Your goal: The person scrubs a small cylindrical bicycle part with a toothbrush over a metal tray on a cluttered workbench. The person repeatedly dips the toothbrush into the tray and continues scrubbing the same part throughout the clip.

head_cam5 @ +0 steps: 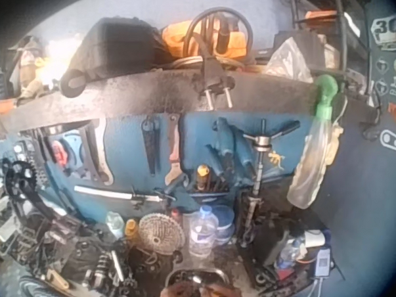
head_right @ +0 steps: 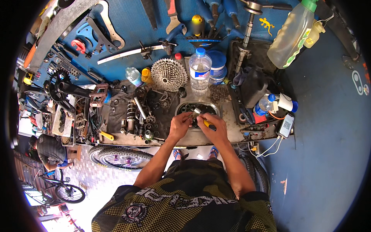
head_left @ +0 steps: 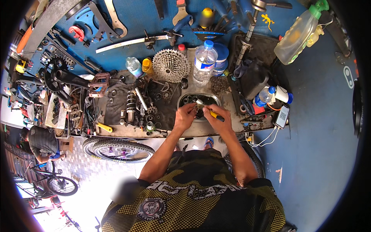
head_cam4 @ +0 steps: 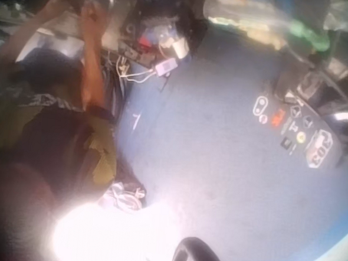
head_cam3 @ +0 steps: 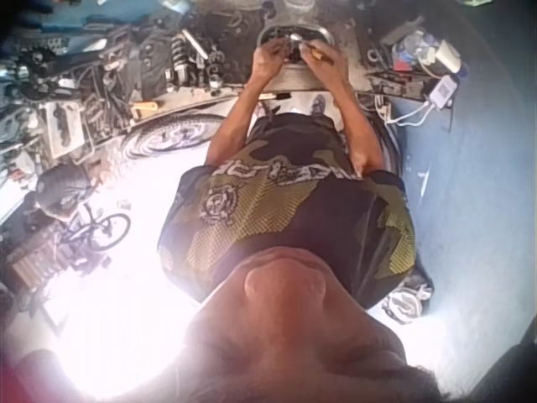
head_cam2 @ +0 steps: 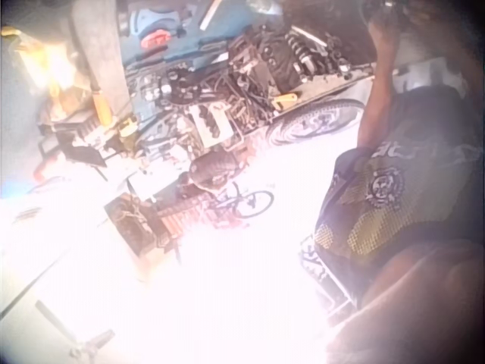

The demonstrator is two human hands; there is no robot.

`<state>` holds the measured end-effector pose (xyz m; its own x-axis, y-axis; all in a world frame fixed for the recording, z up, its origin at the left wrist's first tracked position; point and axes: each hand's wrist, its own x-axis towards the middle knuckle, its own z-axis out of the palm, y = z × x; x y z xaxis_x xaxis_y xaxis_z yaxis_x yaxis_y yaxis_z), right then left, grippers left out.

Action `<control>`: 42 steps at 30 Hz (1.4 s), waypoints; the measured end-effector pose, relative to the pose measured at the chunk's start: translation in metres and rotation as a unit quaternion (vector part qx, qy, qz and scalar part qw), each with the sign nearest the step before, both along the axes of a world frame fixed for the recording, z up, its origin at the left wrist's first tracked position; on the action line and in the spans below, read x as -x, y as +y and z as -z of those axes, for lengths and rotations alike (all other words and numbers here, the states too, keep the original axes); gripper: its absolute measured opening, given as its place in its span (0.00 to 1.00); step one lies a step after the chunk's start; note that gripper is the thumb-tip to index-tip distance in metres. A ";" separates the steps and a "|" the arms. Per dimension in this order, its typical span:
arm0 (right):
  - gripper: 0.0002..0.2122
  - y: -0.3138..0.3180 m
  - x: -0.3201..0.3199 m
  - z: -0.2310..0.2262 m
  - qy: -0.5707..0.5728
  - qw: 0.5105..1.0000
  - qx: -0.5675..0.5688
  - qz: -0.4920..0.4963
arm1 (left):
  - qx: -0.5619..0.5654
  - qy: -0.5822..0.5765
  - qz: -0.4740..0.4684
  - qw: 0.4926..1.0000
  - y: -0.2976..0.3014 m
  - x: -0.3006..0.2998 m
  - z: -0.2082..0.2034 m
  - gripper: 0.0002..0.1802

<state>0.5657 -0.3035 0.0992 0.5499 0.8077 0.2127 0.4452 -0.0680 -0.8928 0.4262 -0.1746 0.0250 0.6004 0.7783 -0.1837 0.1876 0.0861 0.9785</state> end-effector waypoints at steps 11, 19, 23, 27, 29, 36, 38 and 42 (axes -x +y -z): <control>0.09 0.001 0.006 0.001 -0.020 0.998 0.019 0.052 | -0.086 0.030 -0.003 0.996 0.003 -0.008 -0.014 0.18; 0.11 0.000 0.005 0.004 0.008 0.998 0.034 0.045 | -0.049 -0.021 -0.001 0.999 0.002 -0.006 -0.016 0.17; 0.11 0.000 0.009 -0.013 0.020 0.997 0.018 0.066 | -0.051 -0.007 0.010 0.999 0.004 -0.009 -0.028 0.17; 0.12 0.000 -0.009 0.016 0.025 0.993 0.092 0.067 | -0.026 -0.055 0.000 0.998 0.006 -0.016 -0.031 0.16; 0.13 -0.004 -0.012 0.017 0.072 0.985 0.144 0.061 | 0.001 -0.098 0.017 0.995 0.012 -0.009 -0.020 0.16; 0.18 -0.031 -0.034 0.068 -0.006 0.991 0.134 -0.006 | 0.222 -0.154 0.008 0.963 0.011 -0.005 -0.019 0.20; 0.18 -0.033 -0.032 0.063 -0.084 0.990 0.103 -0.036 | 0.244 -0.164 -0.011 0.956 0.011 -0.001 -0.012 0.21; 0.18 -0.031 -0.041 0.055 -0.098 0.985 0.139 -0.031 | 0.234 -0.135 -0.011 0.963 0.012 0.000 -0.002 0.22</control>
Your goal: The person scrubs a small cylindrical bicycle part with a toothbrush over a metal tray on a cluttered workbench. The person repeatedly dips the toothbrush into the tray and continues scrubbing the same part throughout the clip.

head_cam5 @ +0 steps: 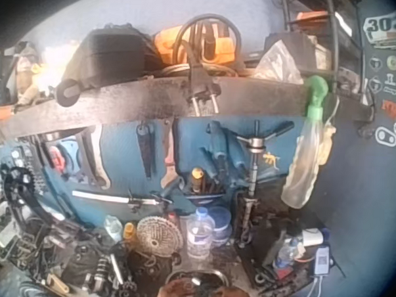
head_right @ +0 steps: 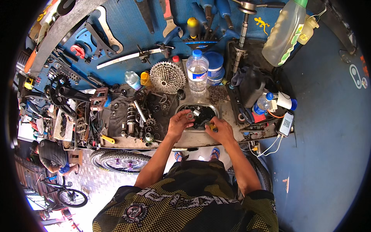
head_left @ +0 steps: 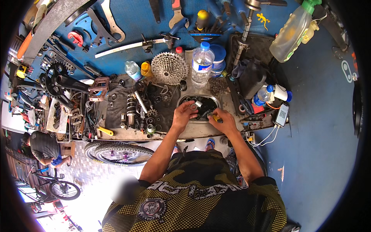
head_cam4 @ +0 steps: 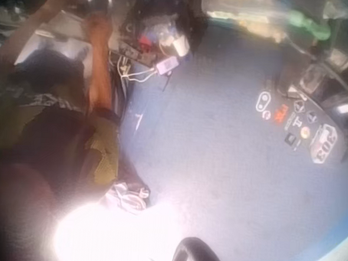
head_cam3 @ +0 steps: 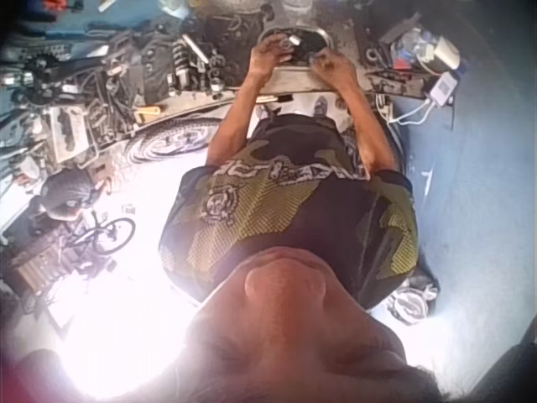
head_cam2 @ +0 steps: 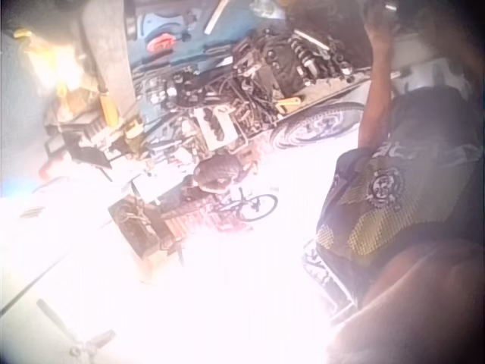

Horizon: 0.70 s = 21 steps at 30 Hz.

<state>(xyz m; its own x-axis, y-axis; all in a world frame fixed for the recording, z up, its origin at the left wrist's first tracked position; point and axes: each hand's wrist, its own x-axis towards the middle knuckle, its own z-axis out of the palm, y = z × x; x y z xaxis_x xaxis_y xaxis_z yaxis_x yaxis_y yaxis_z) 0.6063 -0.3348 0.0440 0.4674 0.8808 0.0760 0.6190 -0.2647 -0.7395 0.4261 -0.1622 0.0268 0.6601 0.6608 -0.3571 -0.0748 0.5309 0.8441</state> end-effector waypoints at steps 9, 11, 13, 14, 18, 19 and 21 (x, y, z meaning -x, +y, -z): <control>0.09 0.028 0.016 -0.027 0.160 0.984 -0.078 0.010 | -0.116 0.074 0.000 0.991 -0.006 -0.005 -0.001 0.21; 0.10 0.030 0.019 -0.037 0.122 0.988 -0.092 -0.011 | -0.109 0.078 0.002 0.991 -0.004 -0.001 -0.004 0.20; 0.10 0.027 0.022 -0.050 0.120 0.987 -0.093 -0.049 | -0.136 0.108 0.022 0.985 -0.004 -0.003 -0.006 0.20; 0.10 0.028 0.020 -0.047 0.097 0.989 -0.102 -0.046 | -0.149 0.121 0.033 0.981 -0.005 -0.005 -0.007 0.19; 0.10 0.029 0.015 -0.054 0.071 0.991 -0.102 -0.056 | -0.124 0.092 0.007 0.988 -0.006 0.001 -0.005 0.18; 0.10 0.026 0.017 -0.058 0.082 0.991 -0.091 -0.059 | -0.125 0.095 0.012 0.988 -0.007 0.000 -0.008 0.18; 0.10 0.025 0.017 -0.050 0.050 0.990 -0.115 -0.068 | -0.128 0.106 0.022 0.986 -0.009 0.000 -0.011 0.17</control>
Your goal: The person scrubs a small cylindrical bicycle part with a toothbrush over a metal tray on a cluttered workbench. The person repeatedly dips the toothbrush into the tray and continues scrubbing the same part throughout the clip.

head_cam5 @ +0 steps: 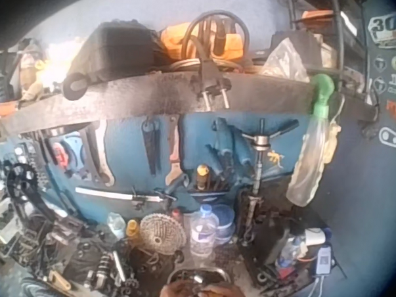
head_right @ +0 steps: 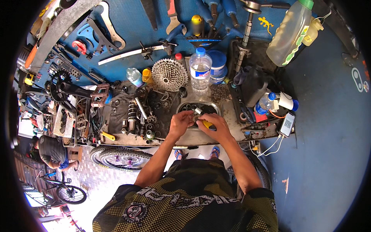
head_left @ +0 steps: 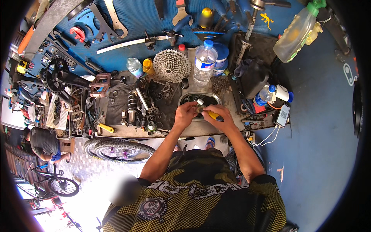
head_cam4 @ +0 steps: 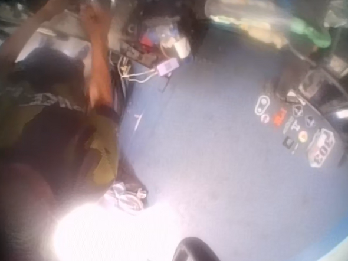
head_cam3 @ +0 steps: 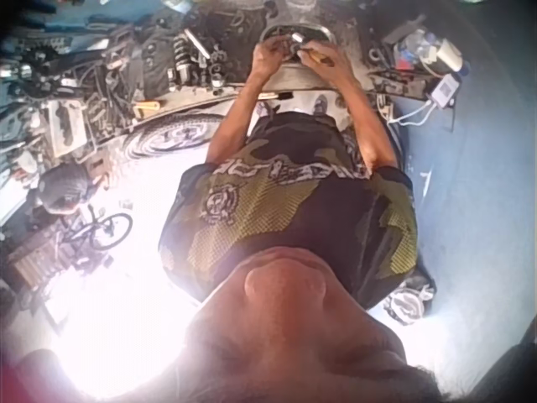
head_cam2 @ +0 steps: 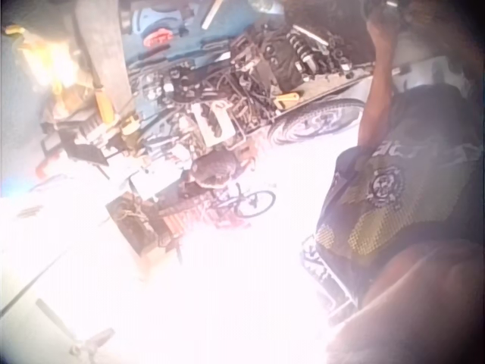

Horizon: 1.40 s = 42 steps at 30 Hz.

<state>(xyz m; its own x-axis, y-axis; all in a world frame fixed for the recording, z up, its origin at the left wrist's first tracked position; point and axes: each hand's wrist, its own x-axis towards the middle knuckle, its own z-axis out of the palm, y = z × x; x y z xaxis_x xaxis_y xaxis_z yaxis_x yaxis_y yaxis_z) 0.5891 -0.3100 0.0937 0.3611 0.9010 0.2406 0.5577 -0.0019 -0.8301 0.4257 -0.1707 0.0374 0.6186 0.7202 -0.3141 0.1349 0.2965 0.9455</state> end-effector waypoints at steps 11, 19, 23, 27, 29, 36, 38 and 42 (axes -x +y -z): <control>0.11 -0.005 -0.005 -0.009 -0.086 0.992 -0.081 -0.040 | 0.022 0.011 0.009 1.000 0.000 0.002 0.001 0.18; 0.13 -0.011 -0.007 -0.017 -0.093 0.987 -0.111 -0.070 | 0.043 0.017 0.035 0.998 0.003 0.001 0.000 0.19; 0.13 -0.008 -0.014 -0.003 -0.096 0.989 -0.094 -0.063 | 0.044 0.018 0.046 0.998 0.003 0.003 0.001 0.19; 0.12 -0.017 -0.025 0.015 -0.180 0.983 0.012 -0.042 | 0.059 -0.026 0.051 0.997 0.001 0.007 0.004 0.19; 0.11 -0.023 -0.028 0.033 -0.213 0.975 0.061 -0.024 | 0.072 -0.057 0.043 0.995 0.000 0.007 0.003 0.20; 0.10 -0.002 0.013 0.017 0.170 0.982 0.027 0.082 | -0.016 -0.033 0.060 0.998 -0.003 0.006 0.014 0.25; 0.10 0.003 0.024 0.005 0.149 0.985 0.038 0.074 | -0.052 0.005 0.080 0.995 0.000 0.006 0.015 0.23; 0.10 0.002 0.012 0.007 0.055 0.991 0.016 0.120 | -0.129 0.084 0.058 0.986 0.001 0.004 0.005 0.20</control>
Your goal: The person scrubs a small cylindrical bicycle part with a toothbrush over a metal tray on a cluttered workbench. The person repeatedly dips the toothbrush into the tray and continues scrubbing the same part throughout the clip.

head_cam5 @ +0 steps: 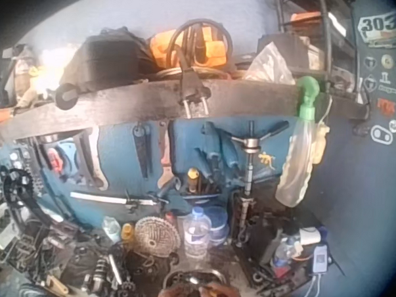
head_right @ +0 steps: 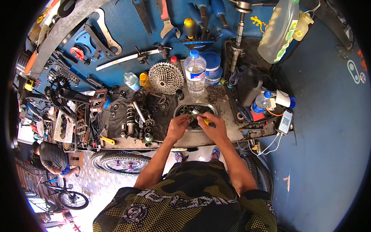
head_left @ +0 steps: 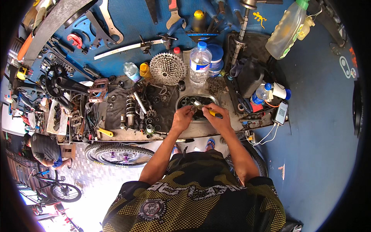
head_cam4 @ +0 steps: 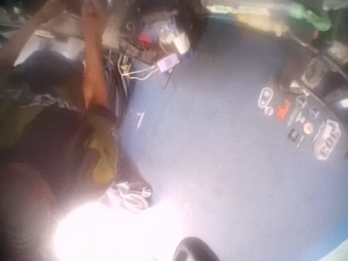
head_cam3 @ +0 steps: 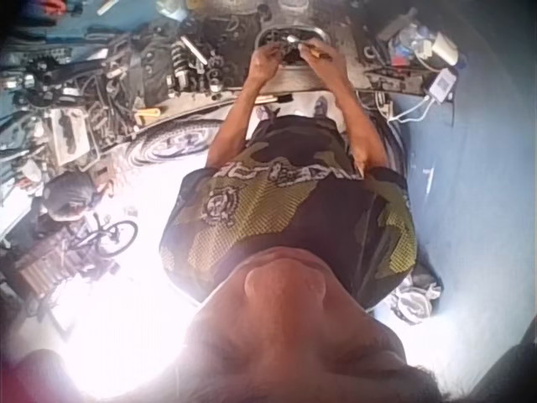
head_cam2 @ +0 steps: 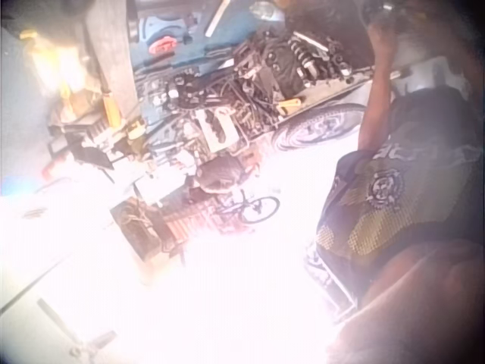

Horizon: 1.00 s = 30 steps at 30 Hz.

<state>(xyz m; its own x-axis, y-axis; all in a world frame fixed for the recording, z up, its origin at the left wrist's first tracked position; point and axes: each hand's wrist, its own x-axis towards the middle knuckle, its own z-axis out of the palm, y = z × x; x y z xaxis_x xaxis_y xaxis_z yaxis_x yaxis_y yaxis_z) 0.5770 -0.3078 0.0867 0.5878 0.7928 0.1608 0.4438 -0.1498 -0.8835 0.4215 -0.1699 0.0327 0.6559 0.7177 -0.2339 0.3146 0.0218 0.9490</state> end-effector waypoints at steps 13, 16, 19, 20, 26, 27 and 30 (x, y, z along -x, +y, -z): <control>0.13 0.001 0.012 -0.002 0.038 0.999 0.002 0.028 | -0.104 -0.048 -0.025 0.993 -0.005 -0.003 -0.014 0.16; 0.11 0.000 0.010 -0.009 0.013 0.999 0.040 0.034 | -0.097 -0.050 -0.020 0.994 0.001 -0.004 -0.015 0.17; 0.12 0.000 0.016 -0.024 0.042 0.997 0.047 0.036 | -0.088 -0.027 -0.019 0.996 -0.005 -0.005 -0.022 0.16; 0.12 0.001 0.011 -0.015 0.011 0.997 0.068 0.034 | -0.092 -0.022 -0.017 0.995 -0.004 -0.008 -0.027 0.16; 0.15 -0.003 -0.010 0.015 0.081 0.984 0.154 0.025 | 0.127 -0.135 -0.014 0.983 0.010 -0.003 -0.010 0.18; 0.16 -0.004 -0.012 0.016 0.118 0.983 0.141 0.019 | 0.160 -0.150 -0.018 0.975 0.009 -0.002 -0.009 0.19; 0.17 -0.012 -0.021 0.032 0.138 0.974 0.177 -0.019 | 0.238 -0.191 -0.026 0.952 0.007 -0.002 -0.013 0.19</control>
